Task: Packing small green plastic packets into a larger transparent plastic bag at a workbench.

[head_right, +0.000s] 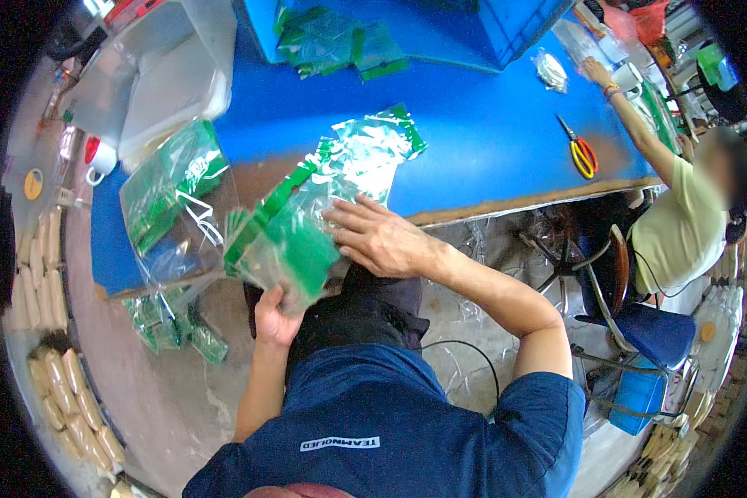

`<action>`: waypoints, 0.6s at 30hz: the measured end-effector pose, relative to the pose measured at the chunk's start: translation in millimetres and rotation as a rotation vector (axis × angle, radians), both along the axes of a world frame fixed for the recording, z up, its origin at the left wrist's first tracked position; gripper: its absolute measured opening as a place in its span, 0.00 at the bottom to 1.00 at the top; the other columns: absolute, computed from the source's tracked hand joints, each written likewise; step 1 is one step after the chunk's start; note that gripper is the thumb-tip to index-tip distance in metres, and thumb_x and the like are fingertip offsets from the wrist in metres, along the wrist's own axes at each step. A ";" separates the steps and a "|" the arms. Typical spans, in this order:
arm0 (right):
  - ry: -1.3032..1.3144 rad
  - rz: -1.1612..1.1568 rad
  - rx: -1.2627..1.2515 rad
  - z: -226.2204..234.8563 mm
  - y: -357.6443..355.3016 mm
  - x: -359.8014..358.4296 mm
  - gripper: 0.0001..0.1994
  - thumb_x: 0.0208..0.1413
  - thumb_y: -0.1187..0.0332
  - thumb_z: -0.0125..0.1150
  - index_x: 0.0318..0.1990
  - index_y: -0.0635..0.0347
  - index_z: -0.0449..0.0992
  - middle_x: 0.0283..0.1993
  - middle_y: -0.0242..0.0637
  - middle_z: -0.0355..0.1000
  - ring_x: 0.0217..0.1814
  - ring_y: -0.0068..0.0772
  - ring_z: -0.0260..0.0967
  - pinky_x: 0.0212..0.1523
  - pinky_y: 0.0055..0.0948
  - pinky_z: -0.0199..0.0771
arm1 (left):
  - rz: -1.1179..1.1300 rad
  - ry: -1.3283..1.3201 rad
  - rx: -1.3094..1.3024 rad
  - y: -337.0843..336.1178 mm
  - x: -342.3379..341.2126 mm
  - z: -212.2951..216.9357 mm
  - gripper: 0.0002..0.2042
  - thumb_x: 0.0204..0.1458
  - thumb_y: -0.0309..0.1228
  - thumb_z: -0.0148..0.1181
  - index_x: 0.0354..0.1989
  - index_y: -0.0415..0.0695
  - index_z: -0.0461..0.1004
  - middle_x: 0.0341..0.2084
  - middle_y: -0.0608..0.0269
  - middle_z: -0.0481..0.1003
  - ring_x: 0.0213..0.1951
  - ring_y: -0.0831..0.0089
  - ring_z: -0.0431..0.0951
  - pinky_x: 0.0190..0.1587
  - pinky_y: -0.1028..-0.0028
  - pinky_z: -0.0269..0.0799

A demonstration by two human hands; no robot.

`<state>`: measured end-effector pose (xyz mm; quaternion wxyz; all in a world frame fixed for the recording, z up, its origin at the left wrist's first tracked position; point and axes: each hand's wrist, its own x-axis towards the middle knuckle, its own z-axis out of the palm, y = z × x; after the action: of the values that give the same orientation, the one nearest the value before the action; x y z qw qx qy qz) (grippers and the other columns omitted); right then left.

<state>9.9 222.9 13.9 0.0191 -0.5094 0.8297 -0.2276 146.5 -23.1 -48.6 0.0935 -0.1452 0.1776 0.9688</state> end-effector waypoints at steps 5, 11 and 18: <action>0.146 -0.393 0.011 3.4 9.3 -15.1 0.27 0.61 0.56 0.55 0.65 0.59 0.66 0.71 0.54 0.55 0.75 0.61 0.47 0.73 0.57 0.44 | -0.010 -0.004 0.075 6.2 1.4 4.8 0.28 0.52 0.22 0.65 0.62 0.39 0.64 0.56 0.57 0.72 0.59 0.61 0.72 0.66 0.55 0.64; 0.128 -0.302 0.064 2.7 -1.5 16.0 0.25 0.62 0.59 0.54 0.66 0.55 0.65 0.71 0.50 0.57 0.73 0.55 0.51 0.71 0.54 0.49 | 0.003 -0.048 0.020 13.8 10.9 11.7 0.29 0.52 0.23 0.65 0.63 0.41 0.63 0.56 0.59 0.72 0.59 0.62 0.71 0.66 0.56 0.63; -0.146 -0.348 -0.201 5.6 3.5 12.9 0.24 0.60 0.67 0.58 0.64 0.60 0.66 0.62 0.52 0.64 0.65 0.56 0.60 0.62 0.44 0.64 | 0.010 -0.052 -0.168 21.4 4.1 17.0 0.28 0.52 0.24 0.65 0.62 0.43 0.64 0.56 0.60 0.72 0.60 0.64 0.71 0.65 0.58 0.64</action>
<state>22.8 226.3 19.5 -0.0114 -0.3399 0.8746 -0.3456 150.7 -1.7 -31.6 0.0806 -0.1785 0.2552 0.9469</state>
